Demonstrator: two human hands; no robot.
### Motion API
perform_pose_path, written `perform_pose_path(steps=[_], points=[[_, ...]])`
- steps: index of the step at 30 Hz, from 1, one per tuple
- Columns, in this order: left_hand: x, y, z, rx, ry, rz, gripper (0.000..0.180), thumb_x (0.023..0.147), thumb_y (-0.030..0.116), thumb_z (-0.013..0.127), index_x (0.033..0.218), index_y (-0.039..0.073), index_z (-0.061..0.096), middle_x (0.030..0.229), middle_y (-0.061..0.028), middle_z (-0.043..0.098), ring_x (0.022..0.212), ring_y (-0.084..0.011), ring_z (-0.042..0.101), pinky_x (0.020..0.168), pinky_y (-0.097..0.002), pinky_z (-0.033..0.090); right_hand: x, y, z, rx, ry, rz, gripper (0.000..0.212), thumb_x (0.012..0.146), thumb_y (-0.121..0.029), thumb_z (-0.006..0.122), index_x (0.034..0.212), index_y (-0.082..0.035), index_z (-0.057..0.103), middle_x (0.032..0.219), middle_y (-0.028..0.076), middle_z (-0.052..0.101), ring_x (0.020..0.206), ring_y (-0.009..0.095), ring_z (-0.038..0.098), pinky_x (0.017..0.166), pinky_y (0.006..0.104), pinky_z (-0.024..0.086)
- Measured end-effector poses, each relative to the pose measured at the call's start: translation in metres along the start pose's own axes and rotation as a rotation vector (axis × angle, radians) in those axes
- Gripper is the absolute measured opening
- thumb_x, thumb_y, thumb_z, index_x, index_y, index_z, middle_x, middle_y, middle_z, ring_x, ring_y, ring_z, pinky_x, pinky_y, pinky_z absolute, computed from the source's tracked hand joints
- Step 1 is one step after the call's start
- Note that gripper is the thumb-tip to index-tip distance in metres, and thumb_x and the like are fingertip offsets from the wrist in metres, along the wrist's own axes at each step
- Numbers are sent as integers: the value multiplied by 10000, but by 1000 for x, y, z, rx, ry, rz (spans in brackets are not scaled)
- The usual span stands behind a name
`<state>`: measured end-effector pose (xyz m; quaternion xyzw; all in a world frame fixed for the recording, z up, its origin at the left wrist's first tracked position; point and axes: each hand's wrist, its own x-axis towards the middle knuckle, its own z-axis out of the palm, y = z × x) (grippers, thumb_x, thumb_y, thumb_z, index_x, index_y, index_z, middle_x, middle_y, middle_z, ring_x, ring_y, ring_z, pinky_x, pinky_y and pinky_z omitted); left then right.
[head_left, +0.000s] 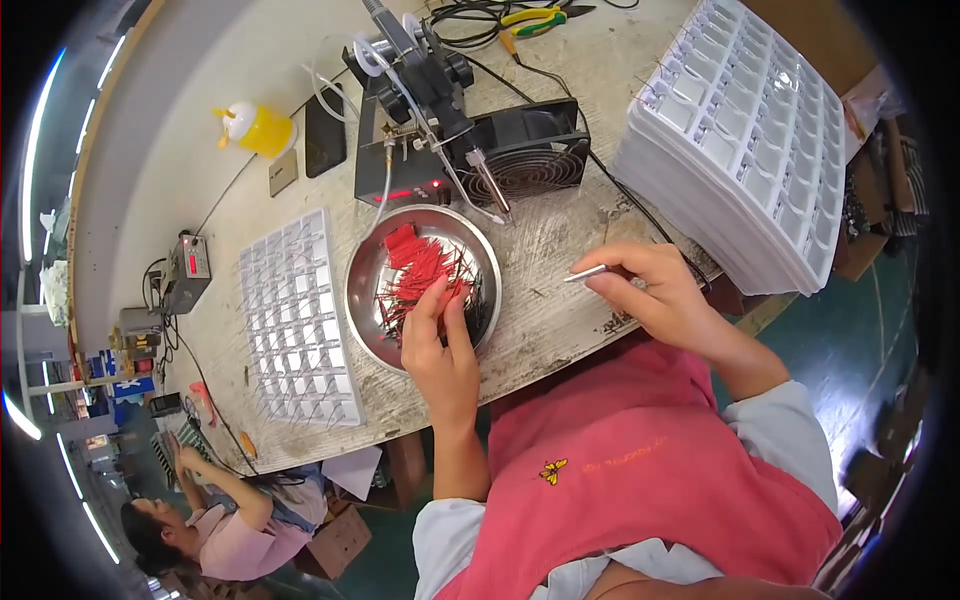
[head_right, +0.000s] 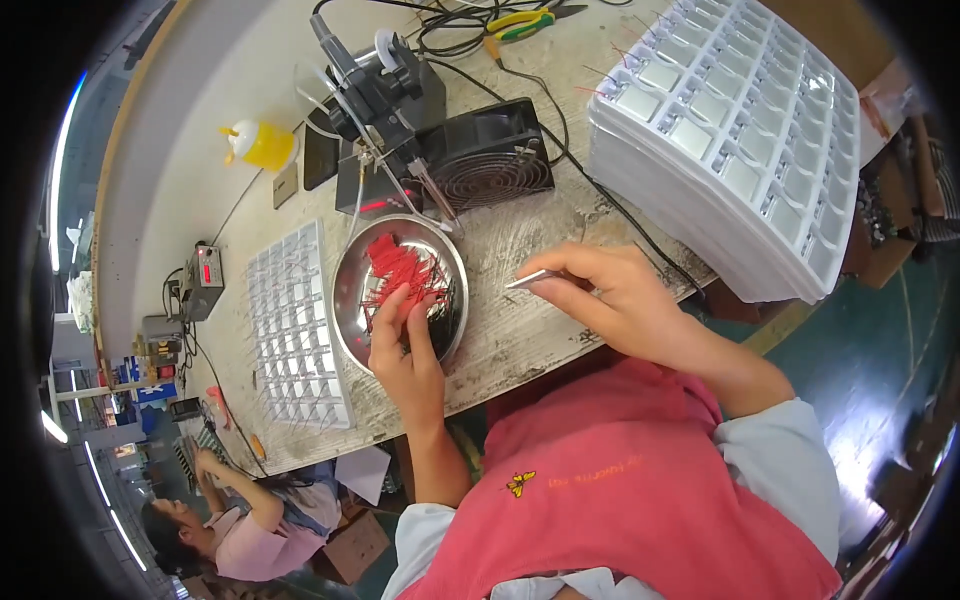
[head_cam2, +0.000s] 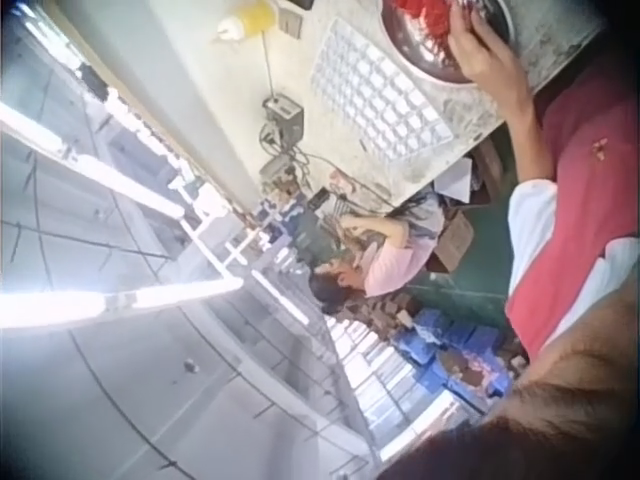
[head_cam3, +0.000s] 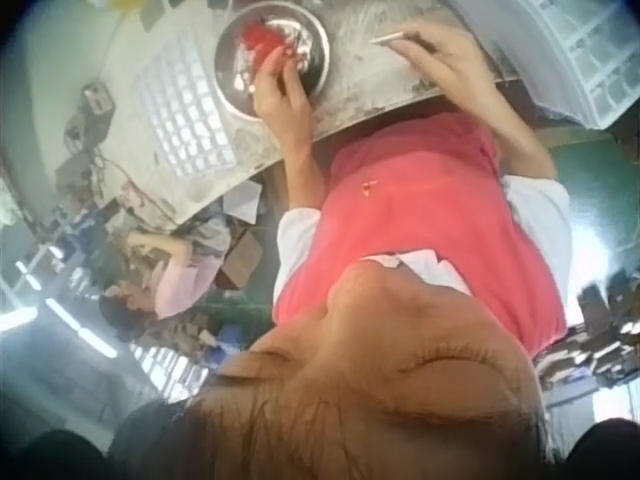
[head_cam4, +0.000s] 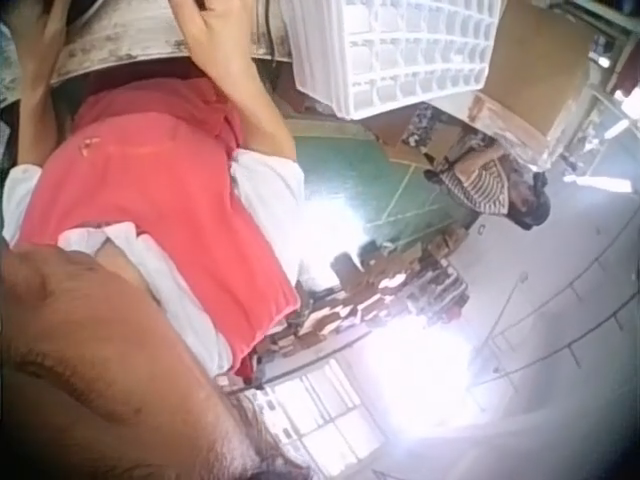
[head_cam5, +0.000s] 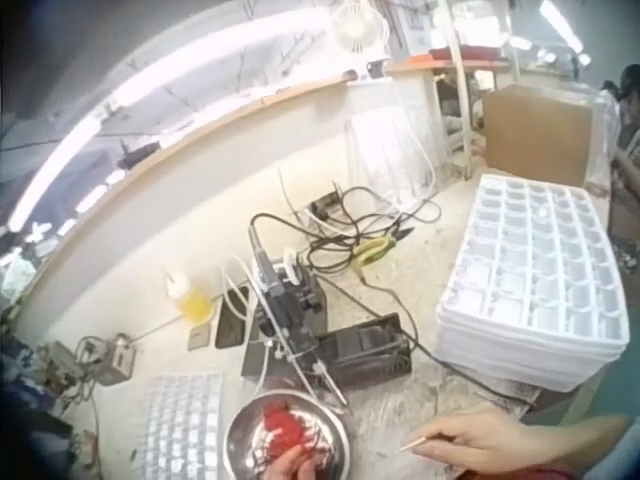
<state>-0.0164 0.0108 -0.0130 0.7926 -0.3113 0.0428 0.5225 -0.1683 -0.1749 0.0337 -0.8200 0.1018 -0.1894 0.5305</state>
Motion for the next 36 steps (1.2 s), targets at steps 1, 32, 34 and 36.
perform_pose_path(steps=[1, 32, 34, 36], points=[[0, -2, -1, 3, -4, -4, 164, 894, 27, 626, 1054, 11, 658, 911, -118, 687, 809, -253, 638, 717, -341, 483, 1, 2, 4, 114, -27, 134, 221, 924, -111, 613, 1122, -15, 635, 916, 85, 674, 767, 144, 636, 686, 272, 499], [27, 27, 25, 377, 33, 452, 186, 786, 53, 727, 964, 99, 699, 760, 6, 639, 696, -166, 553, 774, -312, 363, 39, 22, 42, 372, 274, 185, 294, 899, -95, 619, 1160, 5, 528, 945, 51, 598, 808, 91, 572, 678, 249, 505], [28, 27, 25, 381, 32, 452, 183, 790, 57, 725, 966, 101, 698, 758, 9, 637, 692, -165, 551, 768, -310, 358, 41, 20, 42, 364, 277, 179, 294, 898, -96, 620, 1159, 3, 529, 942, 52, 599, 806, 92, 573, 674, 250, 507], [30, 28, 26, 388, 42, 452, 181, 796, 69, 726, 971, 104, 696, 759, 12, 639, 687, -159, 549, 757, -309, 349, 42, 19, 41, 356, 280, 173, 294, 897, -97, 622, 1158, 1, 529, 938, 54, 599, 803, 93, 575, 670, 251, 508]])
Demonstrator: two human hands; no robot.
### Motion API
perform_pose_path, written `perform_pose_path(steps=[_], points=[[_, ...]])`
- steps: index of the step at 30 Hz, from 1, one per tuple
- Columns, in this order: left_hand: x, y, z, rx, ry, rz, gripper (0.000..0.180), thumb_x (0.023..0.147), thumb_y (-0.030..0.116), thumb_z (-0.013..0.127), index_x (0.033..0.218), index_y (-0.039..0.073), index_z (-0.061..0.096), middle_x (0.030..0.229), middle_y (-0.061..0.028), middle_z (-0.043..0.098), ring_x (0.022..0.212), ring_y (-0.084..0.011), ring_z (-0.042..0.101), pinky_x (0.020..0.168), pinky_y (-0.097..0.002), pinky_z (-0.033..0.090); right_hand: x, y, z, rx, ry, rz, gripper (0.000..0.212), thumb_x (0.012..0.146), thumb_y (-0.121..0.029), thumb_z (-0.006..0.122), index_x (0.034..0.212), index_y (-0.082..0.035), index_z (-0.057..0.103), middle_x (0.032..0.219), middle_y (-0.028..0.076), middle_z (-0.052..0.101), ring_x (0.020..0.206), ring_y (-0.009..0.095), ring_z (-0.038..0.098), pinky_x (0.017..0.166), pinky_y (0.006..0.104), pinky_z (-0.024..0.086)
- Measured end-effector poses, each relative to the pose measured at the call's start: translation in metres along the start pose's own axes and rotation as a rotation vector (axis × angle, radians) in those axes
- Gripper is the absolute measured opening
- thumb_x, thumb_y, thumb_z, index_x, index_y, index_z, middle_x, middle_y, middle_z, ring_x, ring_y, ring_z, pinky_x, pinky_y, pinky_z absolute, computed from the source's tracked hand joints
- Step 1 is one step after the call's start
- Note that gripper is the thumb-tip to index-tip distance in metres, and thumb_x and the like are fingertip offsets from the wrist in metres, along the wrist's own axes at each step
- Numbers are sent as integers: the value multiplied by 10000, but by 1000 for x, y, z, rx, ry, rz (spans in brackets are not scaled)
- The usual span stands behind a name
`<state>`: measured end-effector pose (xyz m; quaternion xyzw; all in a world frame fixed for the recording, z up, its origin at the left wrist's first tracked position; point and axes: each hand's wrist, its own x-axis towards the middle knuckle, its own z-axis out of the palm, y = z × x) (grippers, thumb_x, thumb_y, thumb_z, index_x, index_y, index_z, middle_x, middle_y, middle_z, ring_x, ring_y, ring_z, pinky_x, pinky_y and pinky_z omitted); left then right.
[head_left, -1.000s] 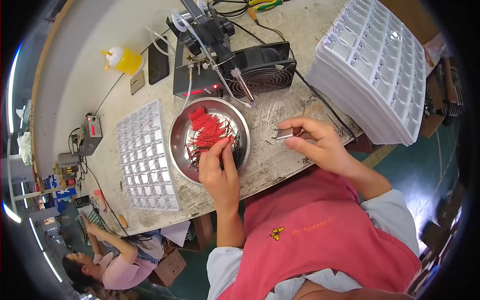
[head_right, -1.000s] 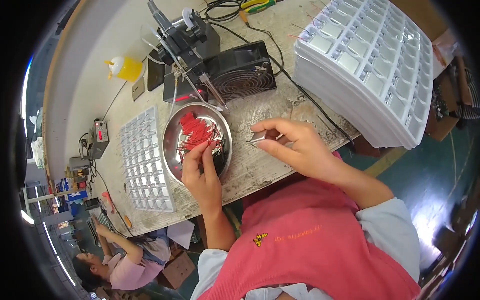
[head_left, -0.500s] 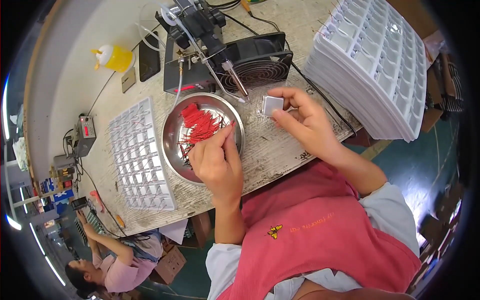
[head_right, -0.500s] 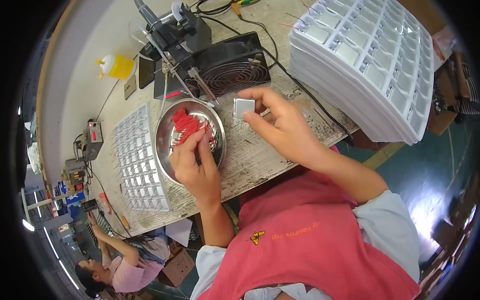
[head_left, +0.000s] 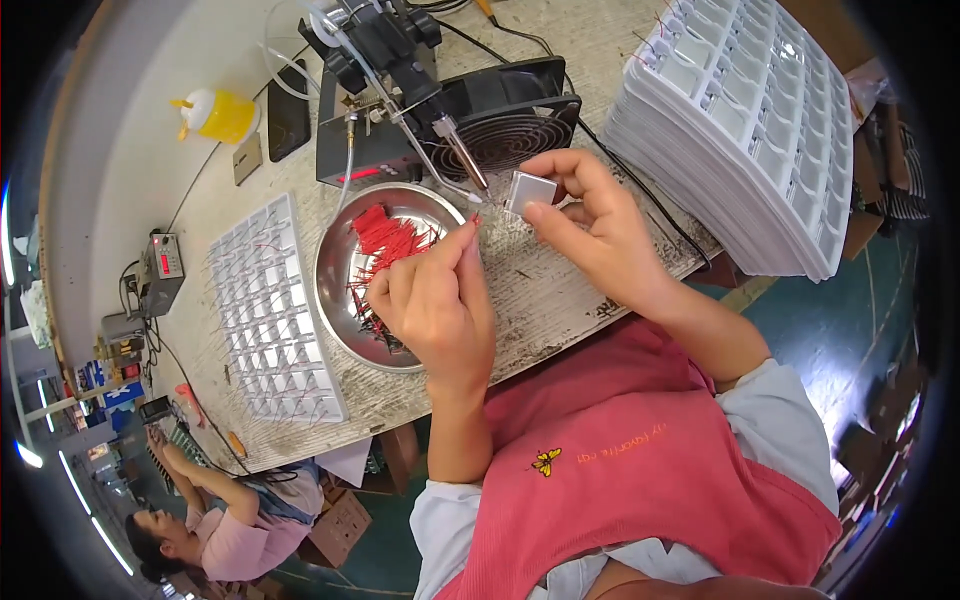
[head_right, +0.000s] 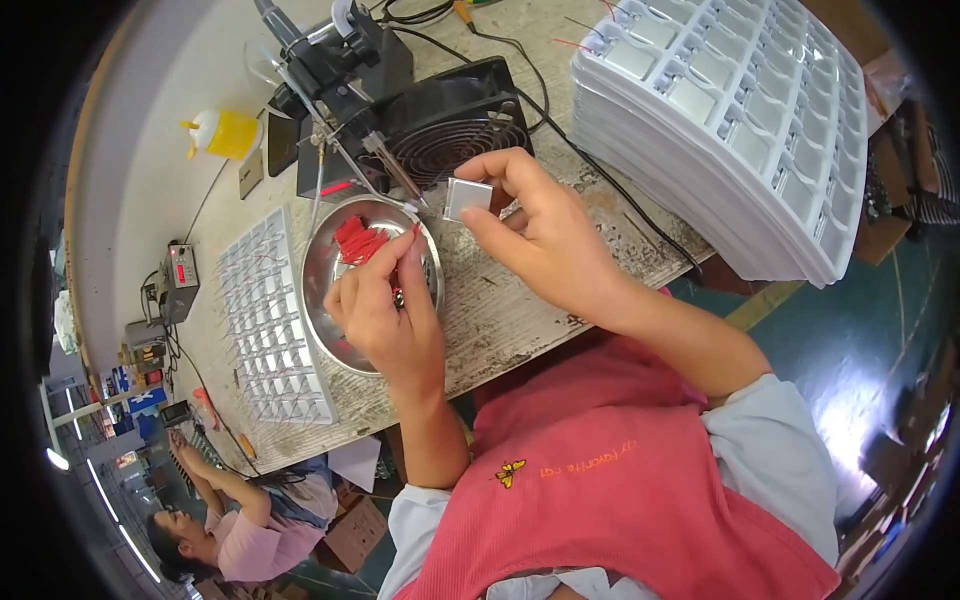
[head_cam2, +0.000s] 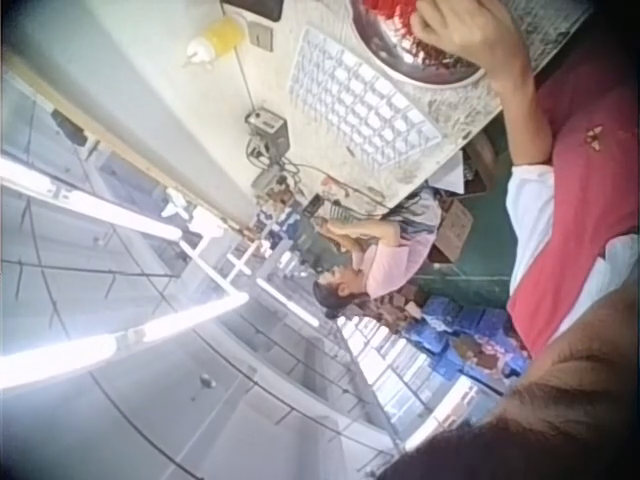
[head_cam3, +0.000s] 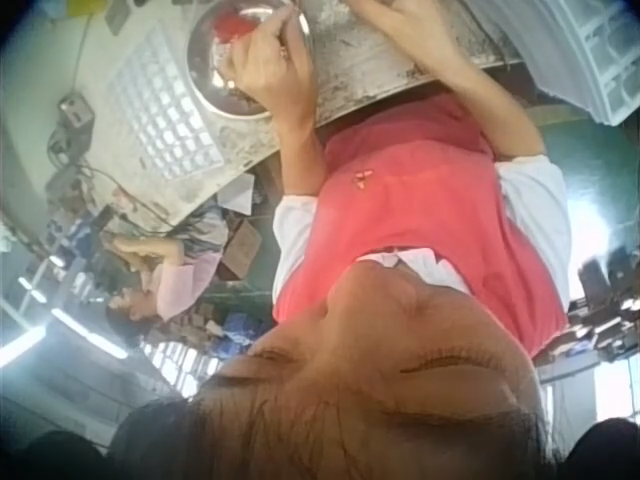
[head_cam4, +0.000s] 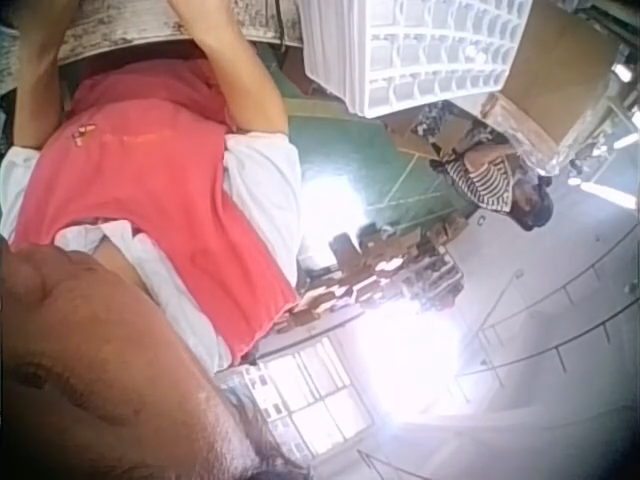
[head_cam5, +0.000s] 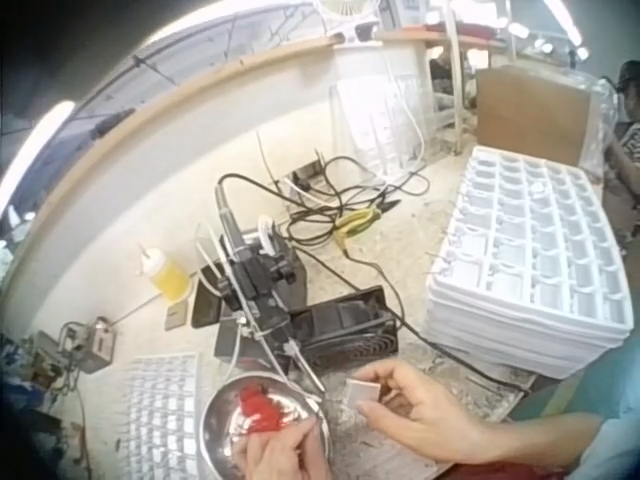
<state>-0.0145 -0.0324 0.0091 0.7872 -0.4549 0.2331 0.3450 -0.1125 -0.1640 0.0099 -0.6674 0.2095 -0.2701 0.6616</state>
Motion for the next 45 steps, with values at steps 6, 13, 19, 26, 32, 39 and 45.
perform_pose_path(steps=[6, 13, 19, 26, 32, 39, 45], points=[[3, 2, 2, 3, 21, -3, 178, 802, 88, 732, 974, 117, 697, 756, 22, 645, 676, -149, 543, 749, -312, 337, 2, -2, 2, -38, 3, -41, 287, 894, -99, 626, 1154, -10, 542, 930, 55, 601, 801, 99, 589, 676, 260, 524], [3, 3, 3, 8, 7, -10, 188, 796, 89, 738, 978, 119, 700, 761, 20, 654, 672, -149, 541, 754, -317, 334, 2, -5, 3, -76, 4, -89, 272, 892, -95, 624, 1138, -12, 545, 987, 71, 626, 840, 130, 622, 681, 277, 535], [4, 5, 4, 7, 9, -24, 195, 784, 82, 744, 972, 116, 703, 750, 19, 648, 677, -147, 547, 769, -317, 339, 0, -7, 3, -114, 4, -103, 267, 892, -92, 624, 1132, -8, 542, 996, 84, 631, 848, 149, 633, 695, 289, 539], [3, 4, 7, -12, 5, -28, 195, 779, 78, 742, 965, 114, 696, 751, 14, 651, 678, -148, 550, 782, -324, 345, -1, -6, 3, -158, 20, -143, 274, 886, -74, 629, 1134, 2, 540, 984, 97, 635, 844, 159, 642, 696, 289, 539], [2, 3, 9, 2, -4, -12, 189, 786, 81, 736, 965, 113, 685, 760, 11, 660, 679, -152, 551, 780, -331, 345, -1, -3, 3, -162, 23, -157, 273, 886, -66, 628, 1134, 6, 540, 981, 97, 634, 838, 161, 643, 690, 286, 540], [4, 5, 9, 9, 10, -5, 190, 788, 83, 735, 970, 110, 686, 752, 11, 661, 678, -152, 551, 778, -329, 345, -1, -6, 3, -167, 21, -164, 271, 885, -61, 625, 1134, 5, 541, 978, 98, 632, 827, 158, 639, 682, 282, 539], [5, 6, 8, 21, 2, -13, 188, 791, 89, 734, 973, 110, 690, 736, 11, 657, 666, -150, 544, 775, -327, 344, 0, -7, 3, -172, 16, -168, 279, 880, -67, 631, 1135, 6, 541, 976, 103, 632, 818, 167, 639, 670, 283, 539]])
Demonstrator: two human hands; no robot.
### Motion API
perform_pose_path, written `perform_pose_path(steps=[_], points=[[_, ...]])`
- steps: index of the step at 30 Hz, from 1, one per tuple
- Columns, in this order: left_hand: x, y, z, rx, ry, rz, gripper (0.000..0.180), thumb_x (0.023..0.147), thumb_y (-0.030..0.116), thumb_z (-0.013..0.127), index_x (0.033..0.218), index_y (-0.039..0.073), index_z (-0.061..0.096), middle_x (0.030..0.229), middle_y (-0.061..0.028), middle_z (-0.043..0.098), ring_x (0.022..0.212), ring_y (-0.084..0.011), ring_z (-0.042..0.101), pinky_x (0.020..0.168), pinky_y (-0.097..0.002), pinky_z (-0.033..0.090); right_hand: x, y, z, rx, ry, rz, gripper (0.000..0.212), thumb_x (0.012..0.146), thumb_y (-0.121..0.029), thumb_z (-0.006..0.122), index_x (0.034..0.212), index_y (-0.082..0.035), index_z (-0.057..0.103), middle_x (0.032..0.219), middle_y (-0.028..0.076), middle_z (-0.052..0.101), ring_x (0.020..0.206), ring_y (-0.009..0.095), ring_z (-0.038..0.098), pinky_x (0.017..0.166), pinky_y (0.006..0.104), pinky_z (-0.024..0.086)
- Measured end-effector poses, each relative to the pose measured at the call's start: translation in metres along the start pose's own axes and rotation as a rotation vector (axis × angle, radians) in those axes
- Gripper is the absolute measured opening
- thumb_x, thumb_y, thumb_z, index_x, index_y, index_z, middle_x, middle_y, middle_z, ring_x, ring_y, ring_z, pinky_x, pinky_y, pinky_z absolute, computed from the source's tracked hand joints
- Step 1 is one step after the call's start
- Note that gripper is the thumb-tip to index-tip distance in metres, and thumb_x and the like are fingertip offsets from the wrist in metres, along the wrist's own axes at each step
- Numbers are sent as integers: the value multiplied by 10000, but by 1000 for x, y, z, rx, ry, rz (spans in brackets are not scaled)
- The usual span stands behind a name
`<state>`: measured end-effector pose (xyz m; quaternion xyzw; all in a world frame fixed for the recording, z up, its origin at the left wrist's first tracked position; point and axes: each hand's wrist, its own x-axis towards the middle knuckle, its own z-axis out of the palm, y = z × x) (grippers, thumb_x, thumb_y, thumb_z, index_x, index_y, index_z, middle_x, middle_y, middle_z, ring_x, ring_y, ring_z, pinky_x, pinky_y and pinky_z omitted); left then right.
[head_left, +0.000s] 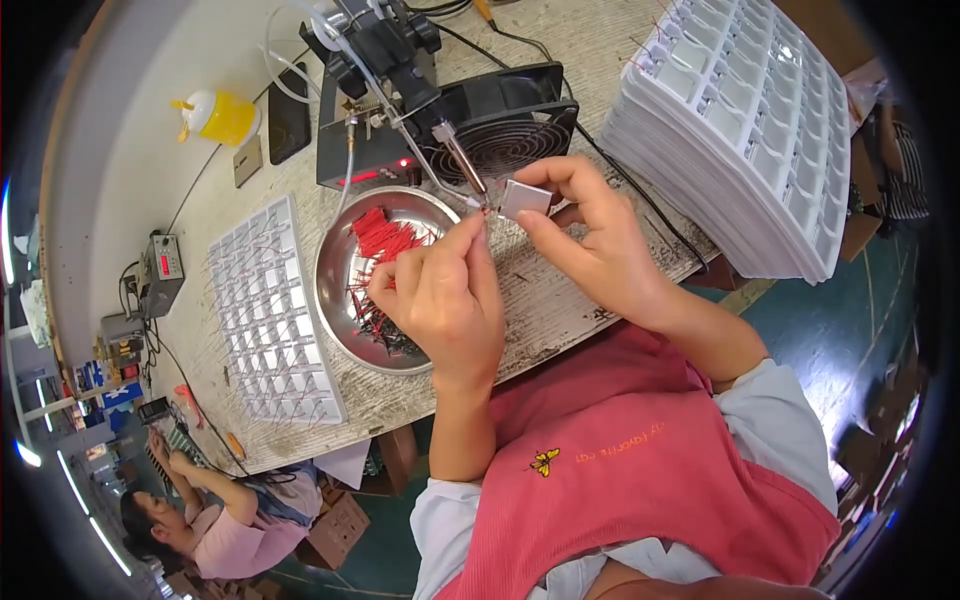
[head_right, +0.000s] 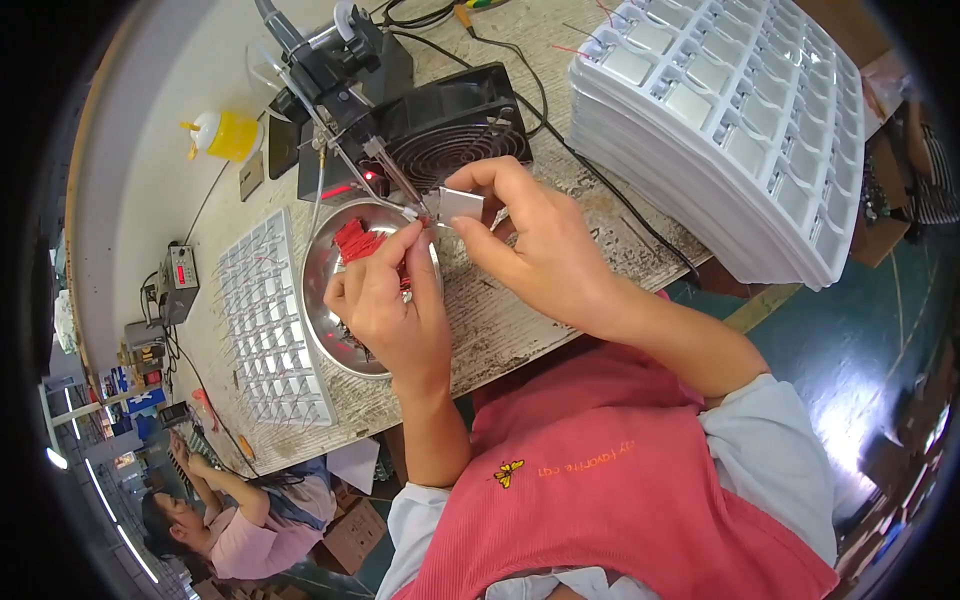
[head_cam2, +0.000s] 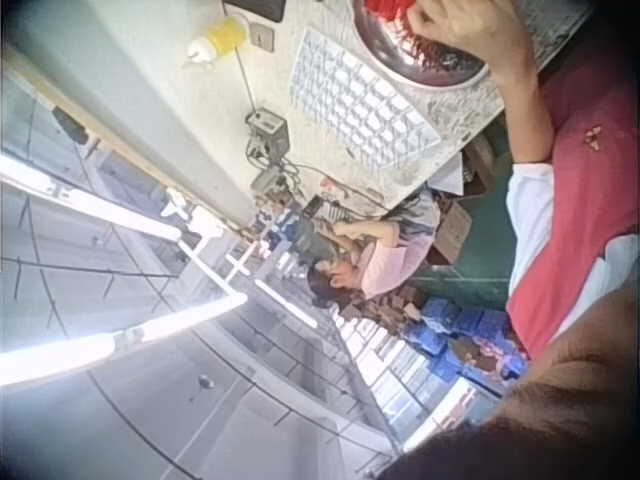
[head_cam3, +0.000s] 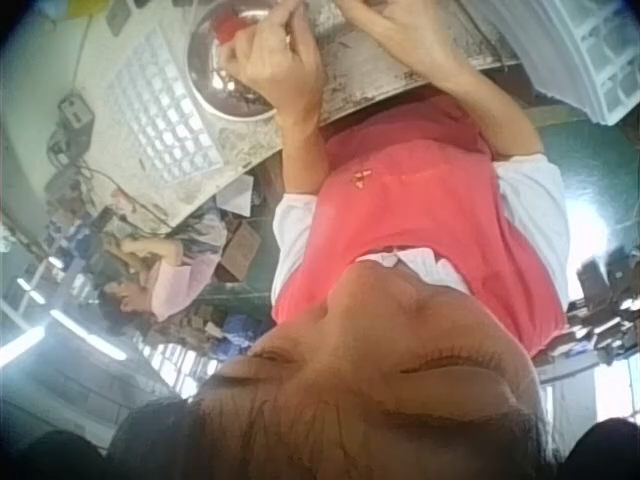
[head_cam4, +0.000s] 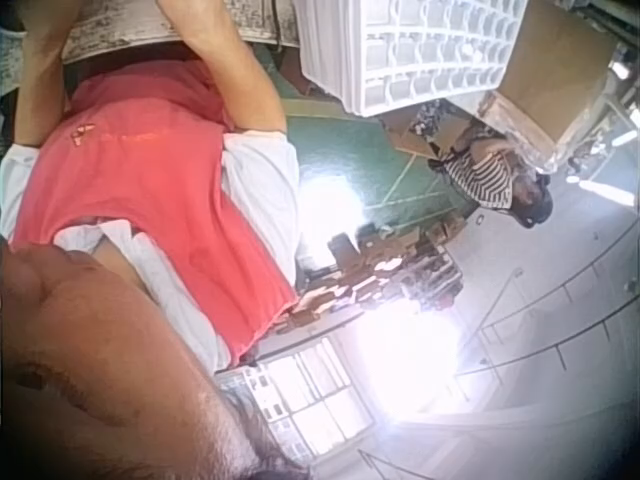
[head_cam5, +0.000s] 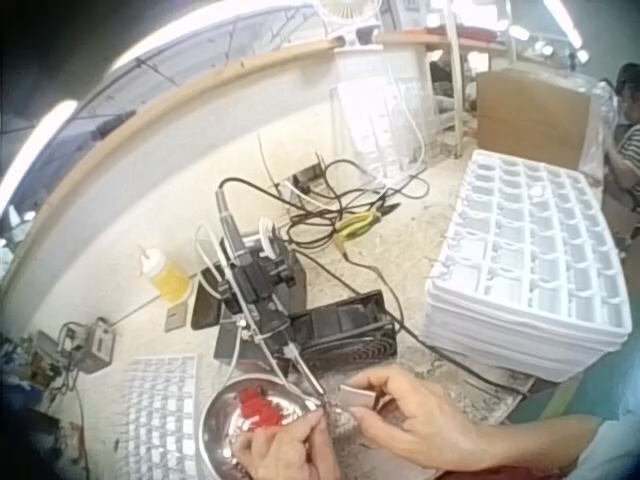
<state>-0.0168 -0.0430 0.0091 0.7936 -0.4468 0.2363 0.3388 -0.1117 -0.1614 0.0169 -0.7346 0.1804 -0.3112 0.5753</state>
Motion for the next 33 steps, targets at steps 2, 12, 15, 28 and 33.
perform_pose_path(steps=[2, 12, 15, 28, 33], points=[[0, 0, 0, 1, 0, 3, 186, 792, 90, 734, 971, 110, 689, 735, 11, 656, 664, -149, 542, 774, -328, 343, -1, 1, 0, -6, 3, 5, 284, 878, -71, 634, 1135, 5, 541, 973, 105, 633, 812, 171, 639, 667, 288, 541], [-1, -1, 0, -2, -8, 6, 185, 785, 84, 735, 960, 111, 685, 746, 11, 660, 671, -149, 547, 774, -331, 342, -1, 2, 0, -3, 6, 2, 285, 878, -77, 639, 1134, -3, 540, 961, 107, 635, 817, 177, 646, 667, 294, 546], [-1, -1, 0, 2, -9, 10, 185, 784, 85, 736, 960, 111, 685, 751, 11, 663, 674, -150, 550, 773, -332, 343, -1, 3, 0, -8, 8, 1, 287, 877, -79, 641, 1135, -6, 541, 960, 105, 635, 816, 179, 647, 665, 294, 546], [-3, -2, -2, -6, -17, -10, 158, 798, 97, 735, 951, 105, 698, 752, 8, 661, 674, -152, 550, 771, -322, 344, 1, 9, -7, 25, 54, 58, 268, 892, -99, 638, 1122, -8, 537, 951, 78, 646, 821, 145, 644, 659, 278, 528], [-6, -5, -1, -37, 23, -27, 141, 807, 99, 734, 944, 95, 703, 737, 8, 645, 670, -153, 541, 766, -318, 343, 5, 9, -16, -26, 80, 65, 263, 893, -112, 640, 1113, -9, 539, 912, 74, 657, 788, 134, 638, 654, 272, 520]])
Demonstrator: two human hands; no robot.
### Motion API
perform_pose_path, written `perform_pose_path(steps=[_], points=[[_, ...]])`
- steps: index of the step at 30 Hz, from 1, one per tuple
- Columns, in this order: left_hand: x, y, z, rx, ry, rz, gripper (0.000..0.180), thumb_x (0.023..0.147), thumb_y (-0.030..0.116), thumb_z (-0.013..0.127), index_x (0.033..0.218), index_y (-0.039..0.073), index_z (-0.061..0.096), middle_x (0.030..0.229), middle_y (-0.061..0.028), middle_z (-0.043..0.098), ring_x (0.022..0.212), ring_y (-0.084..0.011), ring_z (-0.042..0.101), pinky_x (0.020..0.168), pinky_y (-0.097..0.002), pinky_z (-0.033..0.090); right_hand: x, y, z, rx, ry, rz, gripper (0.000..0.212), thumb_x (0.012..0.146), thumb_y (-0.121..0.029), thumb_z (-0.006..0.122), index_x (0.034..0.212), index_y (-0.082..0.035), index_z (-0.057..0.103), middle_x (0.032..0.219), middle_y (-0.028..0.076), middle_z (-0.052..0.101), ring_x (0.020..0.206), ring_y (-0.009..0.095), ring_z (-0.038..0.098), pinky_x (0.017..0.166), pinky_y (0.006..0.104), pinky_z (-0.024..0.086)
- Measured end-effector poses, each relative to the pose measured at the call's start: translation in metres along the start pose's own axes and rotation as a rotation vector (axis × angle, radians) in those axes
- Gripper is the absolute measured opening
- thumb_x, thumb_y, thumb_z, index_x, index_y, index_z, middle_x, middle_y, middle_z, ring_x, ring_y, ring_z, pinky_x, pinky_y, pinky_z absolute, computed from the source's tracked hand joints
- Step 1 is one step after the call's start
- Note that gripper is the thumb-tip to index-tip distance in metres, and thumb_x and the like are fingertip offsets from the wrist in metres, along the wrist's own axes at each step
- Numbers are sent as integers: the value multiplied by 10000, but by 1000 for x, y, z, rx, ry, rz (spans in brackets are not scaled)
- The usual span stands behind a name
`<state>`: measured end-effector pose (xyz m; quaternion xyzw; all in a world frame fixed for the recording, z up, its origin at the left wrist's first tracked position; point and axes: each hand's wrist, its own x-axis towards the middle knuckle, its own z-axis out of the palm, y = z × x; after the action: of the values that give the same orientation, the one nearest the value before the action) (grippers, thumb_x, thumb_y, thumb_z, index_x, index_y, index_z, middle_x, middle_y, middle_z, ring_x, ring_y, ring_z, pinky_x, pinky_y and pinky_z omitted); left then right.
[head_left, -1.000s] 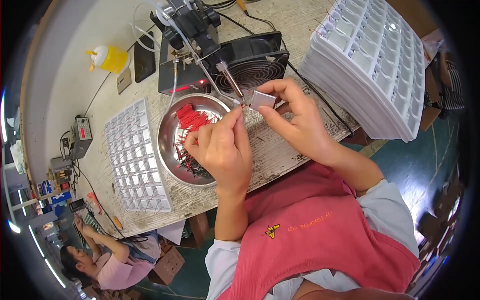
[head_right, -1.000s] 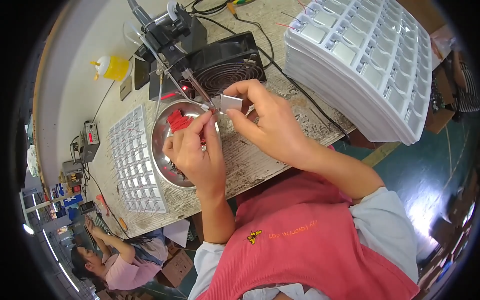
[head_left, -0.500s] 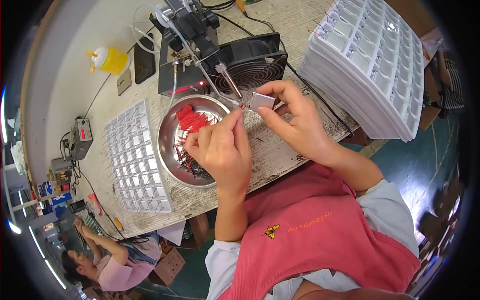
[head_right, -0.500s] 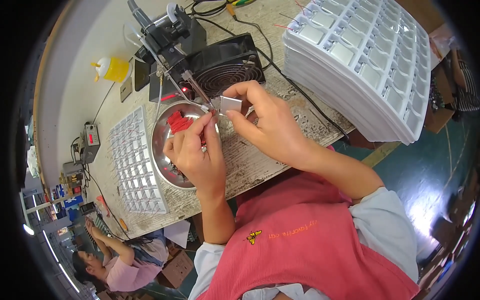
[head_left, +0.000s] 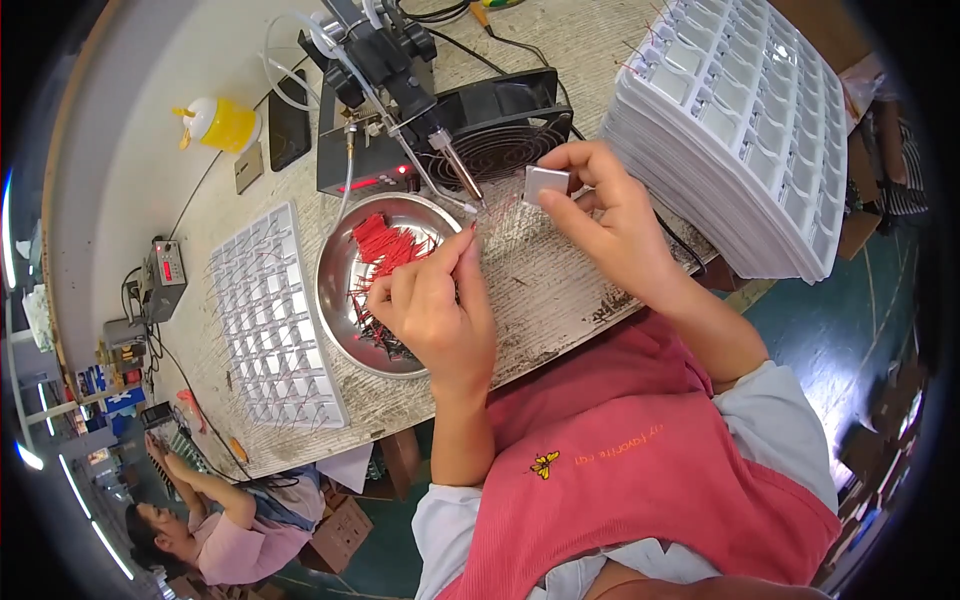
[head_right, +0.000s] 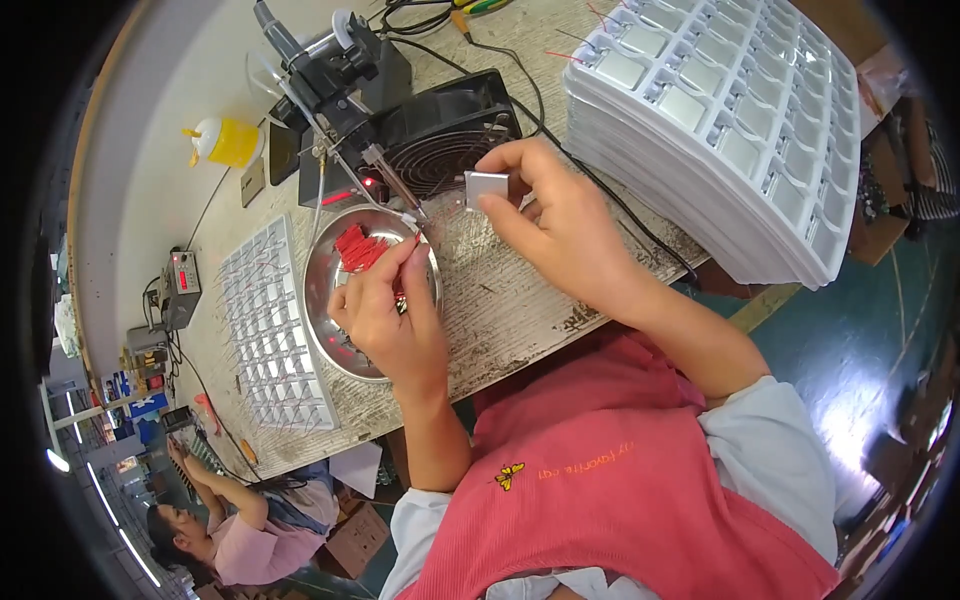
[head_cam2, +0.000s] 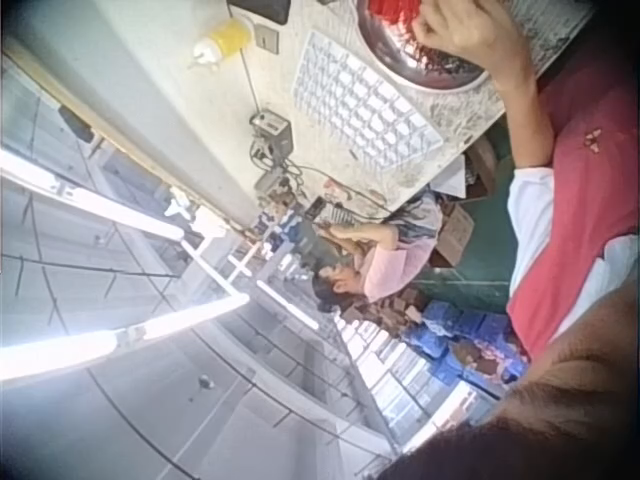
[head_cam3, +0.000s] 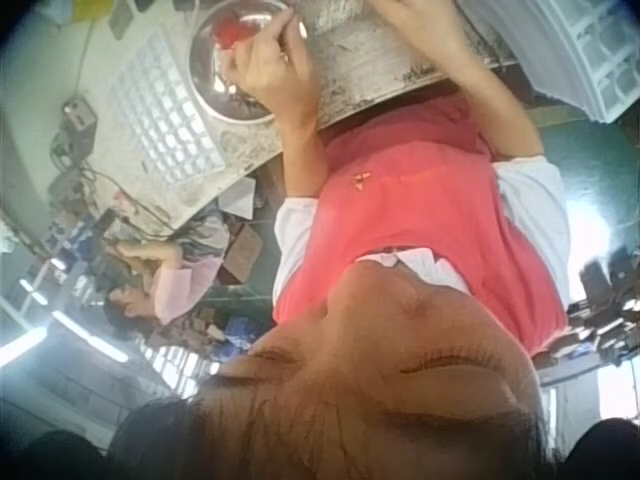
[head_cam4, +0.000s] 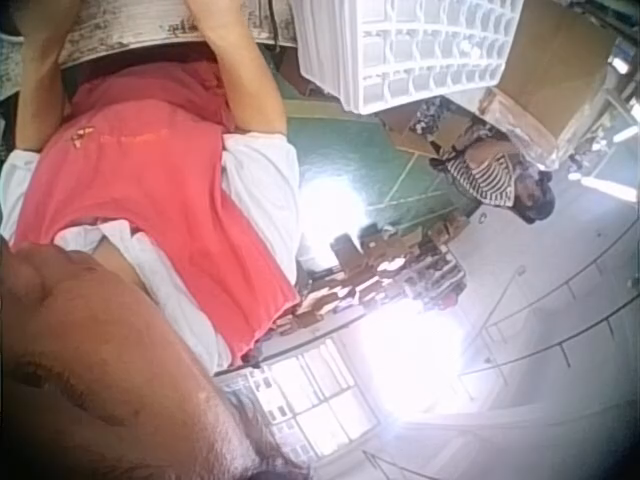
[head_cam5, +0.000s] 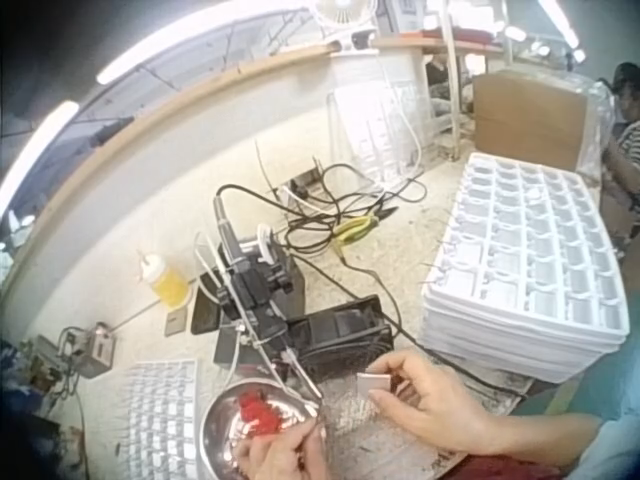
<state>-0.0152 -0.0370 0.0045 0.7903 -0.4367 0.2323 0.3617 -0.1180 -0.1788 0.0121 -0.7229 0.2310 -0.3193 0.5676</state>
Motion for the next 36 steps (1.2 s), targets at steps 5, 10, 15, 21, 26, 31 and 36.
perform_pose_path(steps=[5, 10, 15, 21, 26, 31, 36], points=[[0, 2, -1, -19, -7, 4, 138, 807, 91, 735, 941, 101, 706, 742, 8, 642, 672, -150, 542, 766, -316, 343, -4, 1, 6, -37, -134, -13, 249, 884, -129, 648, 1086, -18, 554, 825, 93, 642, 696, 163, 631, 612, 286, 502], [-1, 1, -2, -44, -24, -21, 149, 803, 87, 740, 948, 105, 708, 740, 10, 638, 675, -145, 546, 767, -313, 344, -6, 1, 11, -61, -148, -69, 247, 877, -129, 655, 1075, -20, 554, 778, 89, 629, 649, 177, 616, 580, 304, 485], [0, 2, -3, -71, -6, -23, 156, 802, 93, 746, 953, 108, 709, 725, 18, 627, 674, -136, 542, 768, -312, 343, -6, 0, 13, -56, -159, -61, 244, 873, -121, 656, 1069, -17, 554, 754, 89, 623, 640, 178, 612, 574, 309, 481], [1, 4, -3, -79, -7, -16, 168, 805, 94, 745, 967, 112, 706, 729, 24, 623, 674, -132, 534, 774, -309, 337, -6, -2, 14, -34, -140, -77, 243, 872, -111, 653, 1070, -10, 554, 771, 98, 631, 645, 185, 619, 572, 307, 488], [1, 3, -2, -82, 6, -6, 166, 807, 94, 743, 967, 113, 705, 732, 24, 624, 676, -132, 534, 776, -310, 335, -6, -5, 14, -27, -135, -86, 242, 875, -108, 649, 1068, 2, 554, 783, 100, 636, 650, 179, 624, 570, 302, 498], [1, 3, -2, -75, 1, -5, 169, 803, 94, 743, 967, 114, 707, 729, 24, 623, 677, -132, 533, 776, -313, 336, -7, -5, 14, -21, -139, -78, 242, 874, -107, 649, 1068, 3, 555, 788, 102, 639, 661, 178, 630, 571, 301, 503], [1, 4, -1, -81, -11, -20, 172, 795, 92, 750, 961, 114, 713, 711, 24, 615, 661, -136, 529, 773, -315, 338, -8, -5, 13, -21, -132, -95, 240, 870, -99, 652, 1063, 5, 555, 805, 106, 643, 677, 186, 638, 575, 305, 506]])
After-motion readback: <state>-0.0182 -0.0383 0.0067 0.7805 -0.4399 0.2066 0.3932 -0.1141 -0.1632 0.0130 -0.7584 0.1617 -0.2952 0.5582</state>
